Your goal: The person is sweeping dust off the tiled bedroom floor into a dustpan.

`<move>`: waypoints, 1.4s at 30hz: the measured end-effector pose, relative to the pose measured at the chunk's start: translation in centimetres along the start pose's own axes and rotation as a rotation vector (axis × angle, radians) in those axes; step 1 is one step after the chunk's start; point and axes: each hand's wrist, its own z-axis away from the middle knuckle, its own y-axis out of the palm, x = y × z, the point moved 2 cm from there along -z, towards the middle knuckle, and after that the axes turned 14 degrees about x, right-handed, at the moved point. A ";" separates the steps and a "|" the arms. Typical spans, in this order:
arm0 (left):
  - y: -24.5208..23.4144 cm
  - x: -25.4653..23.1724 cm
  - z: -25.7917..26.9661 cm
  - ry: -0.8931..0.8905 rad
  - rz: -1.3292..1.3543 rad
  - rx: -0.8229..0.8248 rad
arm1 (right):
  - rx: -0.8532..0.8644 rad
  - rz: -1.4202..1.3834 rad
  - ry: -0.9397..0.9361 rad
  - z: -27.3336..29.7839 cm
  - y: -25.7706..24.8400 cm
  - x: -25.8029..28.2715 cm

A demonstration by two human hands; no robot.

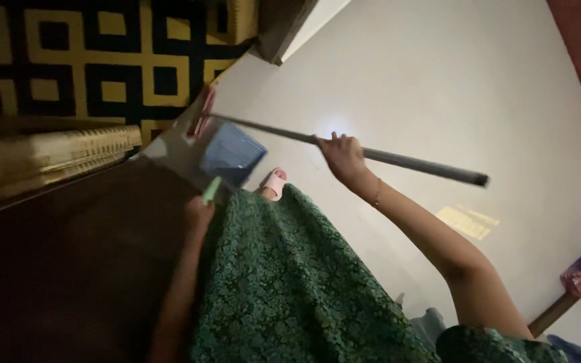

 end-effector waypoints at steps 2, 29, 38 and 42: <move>1.4 -0.9 0.8 -0.023 0.024 0.059 | -0.121 0.101 -0.108 -1.8 0.0 1.9; -2.3 -1.9 -2.2 0.127 -0.176 0.029 | 0.414 -0.382 0.427 12.7 25.7 -9.6; -5.3 -5.8 -6.5 0.128 -0.325 0.092 | 0.667 -0.759 0.629 26.5 29.7 -2.7; -6.5 -7.7 -7.8 0.164 -0.293 0.090 | 0.507 -0.895 0.701 29.5 28.6 -2.5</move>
